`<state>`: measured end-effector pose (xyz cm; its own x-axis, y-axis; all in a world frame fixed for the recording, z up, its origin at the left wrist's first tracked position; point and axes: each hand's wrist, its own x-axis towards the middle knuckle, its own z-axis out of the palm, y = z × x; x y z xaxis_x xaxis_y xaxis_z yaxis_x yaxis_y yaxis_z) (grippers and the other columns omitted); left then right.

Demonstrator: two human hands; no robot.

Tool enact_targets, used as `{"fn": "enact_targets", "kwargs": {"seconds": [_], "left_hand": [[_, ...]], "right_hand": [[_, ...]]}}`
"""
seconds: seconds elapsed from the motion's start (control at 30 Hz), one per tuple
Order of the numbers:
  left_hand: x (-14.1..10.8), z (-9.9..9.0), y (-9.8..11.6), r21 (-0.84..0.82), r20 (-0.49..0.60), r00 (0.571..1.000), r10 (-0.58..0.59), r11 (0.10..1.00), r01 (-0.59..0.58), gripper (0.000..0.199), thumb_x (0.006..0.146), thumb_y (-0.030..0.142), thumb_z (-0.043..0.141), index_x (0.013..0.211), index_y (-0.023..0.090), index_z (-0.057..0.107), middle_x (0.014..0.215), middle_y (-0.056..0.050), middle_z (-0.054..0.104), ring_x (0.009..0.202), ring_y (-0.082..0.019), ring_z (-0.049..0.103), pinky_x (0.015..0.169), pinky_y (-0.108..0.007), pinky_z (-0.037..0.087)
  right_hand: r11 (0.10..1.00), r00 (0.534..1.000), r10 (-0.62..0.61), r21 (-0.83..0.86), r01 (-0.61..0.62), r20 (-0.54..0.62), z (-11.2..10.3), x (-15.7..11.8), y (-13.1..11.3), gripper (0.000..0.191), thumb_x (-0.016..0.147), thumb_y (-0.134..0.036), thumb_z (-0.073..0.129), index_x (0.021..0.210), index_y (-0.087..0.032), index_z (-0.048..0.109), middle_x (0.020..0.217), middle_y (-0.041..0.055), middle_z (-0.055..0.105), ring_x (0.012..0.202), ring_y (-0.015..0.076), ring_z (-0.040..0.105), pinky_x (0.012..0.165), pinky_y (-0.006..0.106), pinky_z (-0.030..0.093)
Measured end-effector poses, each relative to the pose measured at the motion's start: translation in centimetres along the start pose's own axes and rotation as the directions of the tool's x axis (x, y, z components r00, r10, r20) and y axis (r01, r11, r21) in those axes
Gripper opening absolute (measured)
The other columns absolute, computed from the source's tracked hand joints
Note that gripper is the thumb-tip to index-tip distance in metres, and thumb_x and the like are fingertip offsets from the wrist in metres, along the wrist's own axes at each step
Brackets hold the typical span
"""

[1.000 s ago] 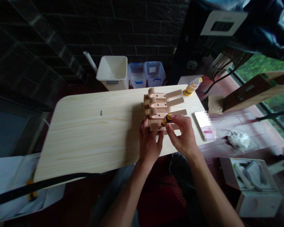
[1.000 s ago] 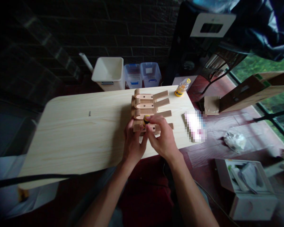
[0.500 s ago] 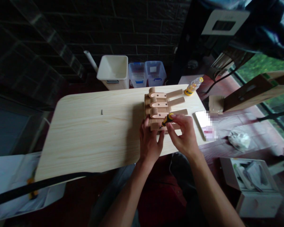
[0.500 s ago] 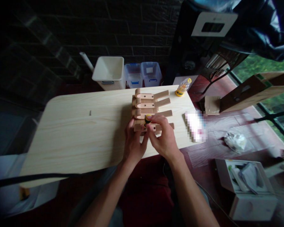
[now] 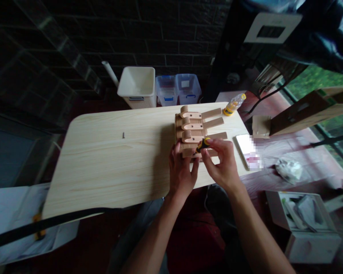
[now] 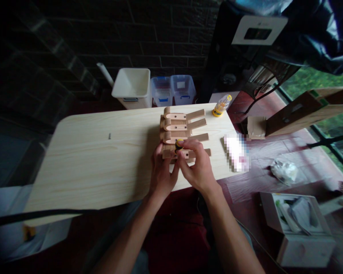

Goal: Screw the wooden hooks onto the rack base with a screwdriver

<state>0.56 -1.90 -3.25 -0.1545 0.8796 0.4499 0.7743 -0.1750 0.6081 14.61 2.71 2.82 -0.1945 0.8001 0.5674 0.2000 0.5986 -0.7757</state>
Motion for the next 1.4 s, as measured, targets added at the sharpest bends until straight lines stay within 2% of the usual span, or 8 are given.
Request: {"fn": "enact_targets", "kwargs": {"seconds": [0.33, 0.53, 0.73, 1.0, 1.13, 1.27, 1.4], "left_hand": [[-0.03, 0.02, 0.03, -0.013, -0.003, 1.000, -0.007, 1.000, 0.007, 0.041, 0.108, 0.036, 0.062, 0.148, 0.026, 0.060, 0.175, -0.017, 0.032, 0.161, -0.039, 0.037, 0.127, -0.064, 0.043], [-0.05, 0.18, -0.12, 0.007, 0.005, 1.000, -0.001, 1.000, 0.001, 0.043, 0.107, 0.037, 0.063, 0.148, 0.024, 0.060, 0.173, -0.020, 0.034, 0.159, -0.041, 0.039, 0.127, -0.064, 0.042], [-0.10, 0.21, -0.23, -0.006, 0.001, 1.000, 0.002, 1.000, -0.002, 0.041, 0.107, 0.037, 0.062, 0.147, 0.026, 0.060, 0.174, -0.018, 0.032, 0.160, -0.040, 0.037, 0.126, -0.064, 0.043], [0.00, 0.08, -0.14, -0.001, 0.012, 1.000, 0.001, 1.000, -0.001, 0.042, 0.108, 0.036, 0.062, 0.148, 0.025, 0.060, 0.173, -0.020, 0.034, 0.160, -0.040, 0.039, 0.128, -0.065, 0.041], [-0.11, 0.16, -0.16, 0.007, 0.002, 1.000, -0.001, 1.000, 0.001, 0.040, 0.108, 0.036, 0.062, 0.146, 0.026, 0.061, 0.173, -0.018, 0.034, 0.160, -0.039, 0.038, 0.127, -0.065, 0.042], [-0.12, 0.23, -0.19, 0.000, -0.003, 1.000, -0.006, 1.000, 0.006, 0.040, 0.107, 0.036, 0.061, 0.147, 0.026, 0.061, 0.174, -0.019, 0.033, 0.159, -0.040, 0.039, 0.126, -0.065, 0.044], [-0.04, 0.18, -0.16, -0.006, 0.003, 1.000, -0.012, 1.000, 0.012, 0.044, 0.107, 0.037, 0.062, 0.150, 0.028, 0.059, 0.174, -0.018, 0.034, 0.160, -0.040, 0.039, 0.127, -0.067, 0.042]], "right_hand": [[1.000, 1.000, -0.003, -0.002, 0.003, 0.003, -0.08, -0.02, 0.06, 0.039, 0.102, -0.018, 0.069, 0.135, -0.034, 0.056, 0.128, 0.0075, 0.071, 0.126, 0.0246, 0.072, 0.105, 0.049, 0.066], [1.000, 1.000, -0.013, -0.011, 0.013, -0.009, -0.08, 0.09, 0.04, 0.038, 0.101, -0.017, 0.069, 0.133, -0.034, 0.057, 0.126, 0.0059, 0.072, 0.124, 0.0223, 0.071, 0.105, 0.047, 0.066], [1.000, 1.000, 0.015, 0.013, -0.015, 0.015, -0.29, 0.17, -0.31, 0.038, 0.101, -0.018, 0.069, 0.133, -0.033, 0.056, 0.129, 0.0078, 0.071, 0.127, 0.0253, 0.072, 0.106, 0.051, 0.066], [1.000, 1.000, -0.008, 0.002, 0.008, 0.000, -0.20, 0.32, -0.17, 0.036, 0.100, -0.017, 0.071, 0.129, -0.033, 0.057, 0.123, 0.0053, 0.072, 0.118, 0.0204, 0.073, 0.103, 0.044, 0.066], [1.000, 1.000, -0.005, 0.007, 0.005, 0.014, -0.27, 0.40, -0.53, 0.037, 0.100, -0.016, 0.071, 0.131, -0.033, 0.057, 0.125, 0.0064, 0.072, 0.123, 0.0222, 0.071, 0.105, 0.047, 0.065], [1.000, 0.999, 0.020, 0.019, -0.020, 0.028, -0.28, 0.30, -0.67, 0.034, 0.102, -0.019, 0.067, 0.132, -0.033, 0.056, 0.128, 0.0079, 0.071, 0.125, 0.0245, 0.072, 0.106, 0.051, 0.066], [1.000, 1.000, 0.022, 0.002, -0.022, 0.011, -0.22, 0.31, -0.42, 0.030, 0.103, -0.023, 0.068, 0.129, -0.033, 0.057, 0.125, 0.0065, 0.072, 0.121, 0.0229, 0.073, 0.104, 0.048, 0.067]]}}
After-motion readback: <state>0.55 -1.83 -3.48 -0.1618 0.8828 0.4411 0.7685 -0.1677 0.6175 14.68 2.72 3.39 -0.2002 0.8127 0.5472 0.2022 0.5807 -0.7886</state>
